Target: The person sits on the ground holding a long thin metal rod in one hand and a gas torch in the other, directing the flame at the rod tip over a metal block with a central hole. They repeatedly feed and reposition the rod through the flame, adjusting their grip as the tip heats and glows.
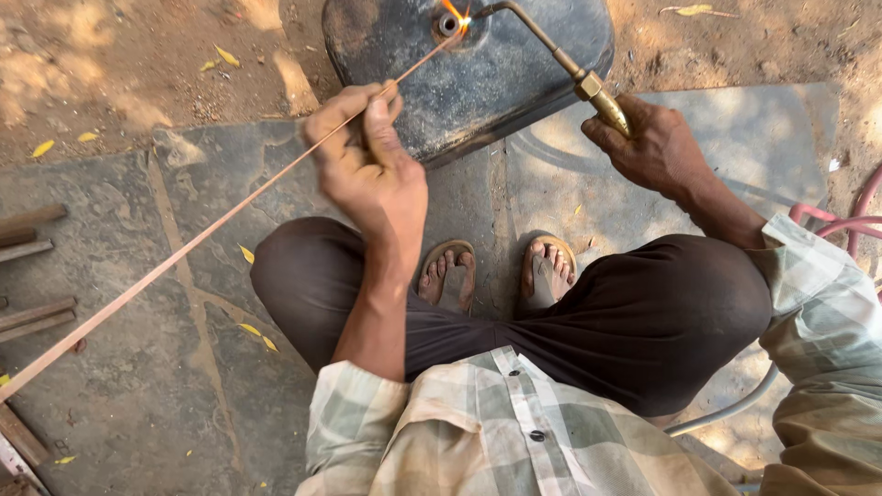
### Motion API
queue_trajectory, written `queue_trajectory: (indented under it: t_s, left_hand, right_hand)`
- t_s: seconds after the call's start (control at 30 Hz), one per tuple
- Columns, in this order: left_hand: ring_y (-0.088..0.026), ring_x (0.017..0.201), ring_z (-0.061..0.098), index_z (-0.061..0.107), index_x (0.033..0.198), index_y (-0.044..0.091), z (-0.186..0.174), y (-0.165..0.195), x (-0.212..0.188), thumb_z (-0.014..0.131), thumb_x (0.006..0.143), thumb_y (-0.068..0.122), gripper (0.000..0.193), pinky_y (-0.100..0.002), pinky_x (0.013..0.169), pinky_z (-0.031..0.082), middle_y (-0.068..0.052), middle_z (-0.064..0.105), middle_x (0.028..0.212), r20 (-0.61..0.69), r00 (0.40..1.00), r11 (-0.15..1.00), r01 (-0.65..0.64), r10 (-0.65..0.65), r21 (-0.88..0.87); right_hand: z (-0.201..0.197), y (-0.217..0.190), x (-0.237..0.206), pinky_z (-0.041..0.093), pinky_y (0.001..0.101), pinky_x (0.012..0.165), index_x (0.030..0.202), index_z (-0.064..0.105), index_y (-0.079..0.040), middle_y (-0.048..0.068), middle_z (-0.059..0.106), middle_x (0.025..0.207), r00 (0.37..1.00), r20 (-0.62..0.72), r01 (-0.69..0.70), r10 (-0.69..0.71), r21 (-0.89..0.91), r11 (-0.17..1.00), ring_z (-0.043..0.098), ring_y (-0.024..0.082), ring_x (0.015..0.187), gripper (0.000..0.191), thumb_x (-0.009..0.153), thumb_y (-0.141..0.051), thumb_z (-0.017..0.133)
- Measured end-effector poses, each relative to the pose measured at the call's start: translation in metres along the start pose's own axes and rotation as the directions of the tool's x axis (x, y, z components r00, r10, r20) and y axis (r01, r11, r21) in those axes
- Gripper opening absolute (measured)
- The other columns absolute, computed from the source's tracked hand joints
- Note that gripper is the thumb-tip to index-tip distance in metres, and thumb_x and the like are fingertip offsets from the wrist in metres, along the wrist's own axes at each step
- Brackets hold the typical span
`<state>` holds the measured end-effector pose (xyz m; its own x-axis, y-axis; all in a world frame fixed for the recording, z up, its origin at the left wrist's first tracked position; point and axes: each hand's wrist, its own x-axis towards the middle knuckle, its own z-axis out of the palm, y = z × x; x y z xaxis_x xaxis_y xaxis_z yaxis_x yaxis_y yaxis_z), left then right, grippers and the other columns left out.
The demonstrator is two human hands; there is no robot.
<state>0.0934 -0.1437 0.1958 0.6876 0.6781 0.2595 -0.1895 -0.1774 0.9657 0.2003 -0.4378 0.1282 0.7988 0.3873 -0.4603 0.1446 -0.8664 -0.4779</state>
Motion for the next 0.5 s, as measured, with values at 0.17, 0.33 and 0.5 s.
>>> queue_trajectory:
  t_s: [0.17,0.33,0.5]
  left_hand:
    - [-0.023,0.115,0.072,0.048,0.122,-0.002,0.004,-0.031,-0.019,0.054,0.111,-0.007,0.014,-0.036,0.107,0.067,-0.014,0.062,0.127,-0.047,0.995,0.996,0.085,-0.084,0.012]
    - [-0.02,0.117,0.07,0.05,0.124,0.0,0.006,-0.048,-0.023,0.054,0.112,-0.007,0.015,-0.031,0.103,0.066,-0.013,0.06,0.127,-0.022,0.999,0.997,-0.031,0.033,0.065]
    - [-0.019,0.114,0.07,0.053,0.122,0.0,0.014,-0.053,-0.023,0.056,0.109,-0.009,0.015,-0.028,0.1,0.066,-0.013,0.063,0.126,-0.033,0.997,0.995,-0.066,0.069,0.075]
  right_hand:
    - [-0.005,0.001,-0.003,0.055,0.0412,0.057,0.111,0.072,-0.002,0.015,0.07,0.082,0.984,-0.044,0.172,-0.174,-0.05,0.984,0.065,0.023,0.061,0.035,0.101,-0.036,0.072]
    - [-0.005,-0.003,-0.001,0.054,0.0414,0.058,0.107,0.073,-0.004,0.012,0.07,0.075,0.999,0.042,0.032,-0.032,0.001,0.999,0.064,0.022,0.06,0.028,0.1,-0.031,0.071]
    - [-0.005,-0.01,-0.001,0.053,0.042,0.056,0.104,0.072,-0.003,0.013,0.068,0.071,0.999,0.048,-0.001,0.0,0.022,1.0,0.063,0.023,0.057,0.028,0.101,-0.031,0.071]
